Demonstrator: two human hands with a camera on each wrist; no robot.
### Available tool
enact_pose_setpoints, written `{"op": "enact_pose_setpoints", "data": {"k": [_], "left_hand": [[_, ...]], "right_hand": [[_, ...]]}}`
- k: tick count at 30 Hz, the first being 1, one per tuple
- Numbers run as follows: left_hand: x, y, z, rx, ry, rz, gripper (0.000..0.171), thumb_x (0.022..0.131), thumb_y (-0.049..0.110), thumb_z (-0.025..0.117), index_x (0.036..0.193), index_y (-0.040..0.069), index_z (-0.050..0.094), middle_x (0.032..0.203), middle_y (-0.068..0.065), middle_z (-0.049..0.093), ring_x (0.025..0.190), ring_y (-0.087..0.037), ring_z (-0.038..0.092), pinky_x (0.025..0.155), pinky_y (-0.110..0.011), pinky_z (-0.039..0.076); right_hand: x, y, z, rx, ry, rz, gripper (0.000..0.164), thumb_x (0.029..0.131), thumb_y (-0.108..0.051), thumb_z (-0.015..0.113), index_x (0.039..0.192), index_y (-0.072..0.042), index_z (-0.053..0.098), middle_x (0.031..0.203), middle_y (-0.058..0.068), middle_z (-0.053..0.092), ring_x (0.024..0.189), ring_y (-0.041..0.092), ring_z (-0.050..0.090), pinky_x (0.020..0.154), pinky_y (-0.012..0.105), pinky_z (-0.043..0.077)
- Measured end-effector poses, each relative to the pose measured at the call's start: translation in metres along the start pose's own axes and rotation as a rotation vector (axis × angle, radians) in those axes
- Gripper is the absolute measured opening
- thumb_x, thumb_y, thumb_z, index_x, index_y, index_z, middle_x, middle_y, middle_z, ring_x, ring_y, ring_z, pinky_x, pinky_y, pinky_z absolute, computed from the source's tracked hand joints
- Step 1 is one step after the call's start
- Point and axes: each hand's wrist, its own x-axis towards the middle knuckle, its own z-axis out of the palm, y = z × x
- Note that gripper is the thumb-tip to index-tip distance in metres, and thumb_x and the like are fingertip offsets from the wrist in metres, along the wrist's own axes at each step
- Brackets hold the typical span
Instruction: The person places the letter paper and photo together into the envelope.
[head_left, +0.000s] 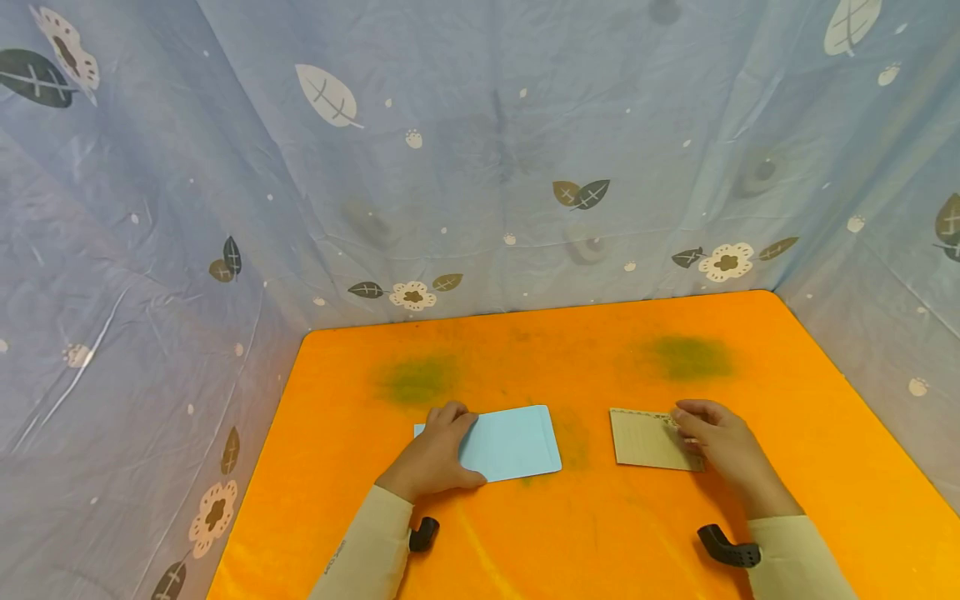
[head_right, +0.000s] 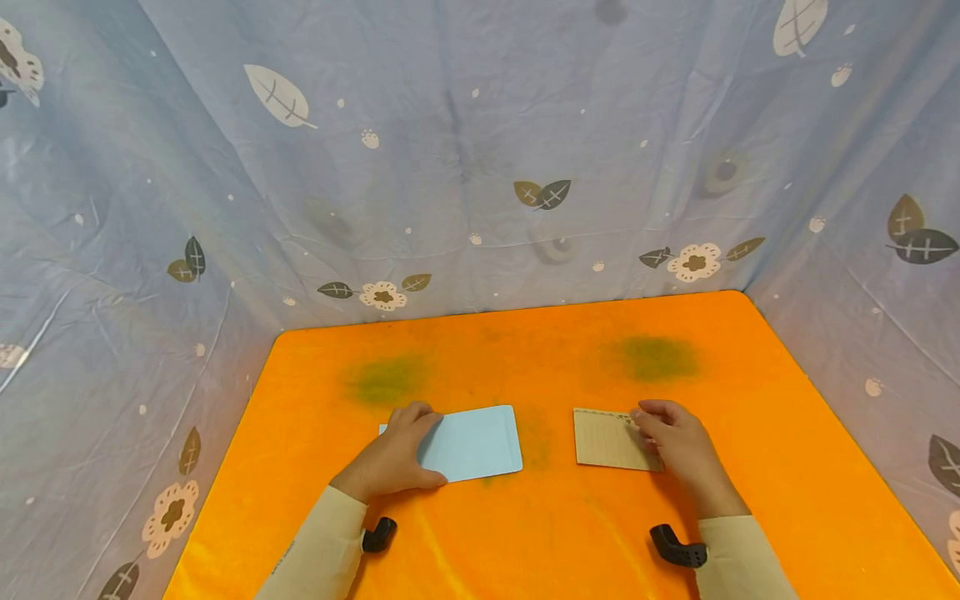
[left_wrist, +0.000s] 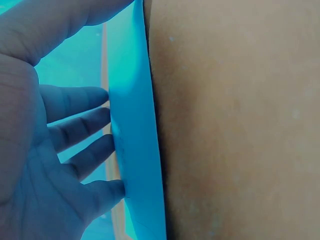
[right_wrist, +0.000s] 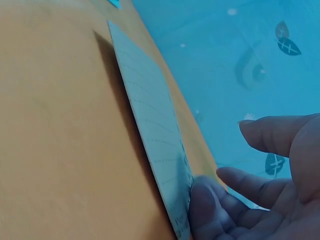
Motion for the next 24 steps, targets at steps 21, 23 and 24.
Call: {"op": "enact_pose_setpoints", "data": {"k": [21,23,24], "left_hand": [[0.000,-0.001,0.001,-0.004,0.000,0.002,0.093,0.082,0.039,0.094,0.157,0.002,0.054,0.152,-0.009,0.046,0.132,-0.030,0.042,0.095,-0.044,0.056],[0.000,-0.001,0.001,-0.005,-0.001,0.003,0.093,0.082,0.039,0.094,0.158,0.002,0.054,0.152,-0.009,0.046,0.132,-0.030,0.042,0.095,-0.044,0.056],[0.000,-0.001,0.001,-0.006,-0.003,0.003,0.093,0.082,0.039,0.094,0.158,0.002,0.054,0.152,-0.009,0.046,0.132,-0.030,0.042,0.095,-0.044,0.056]], "right_hand": [[-0.006,-0.010,-0.014,-0.026,0.007,0.079,0.093,0.113,-0.055,0.053,0.167,0.012,0.017,0.165,0.040,0.025,0.144,0.054,0.040,0.108,0.060,0.047],[-0.007,-0.011,-0.013,-0.027,0.004,0.077,0.093,0.113,-0.054,0.053,0.167,0.012,0.018,0.165,0.041,0.025,0.144,0.055,0.039,0.109,0.062,0.045],[-0.008,-0.011,-0.012,-0.023,0.002,0.075,0.093,0.113,-0.054,0.053,0.167,0.013,0.017,0.164,0.041,0.024,0.144,0.056,0.038,0.110,0.064,0.044]]}}
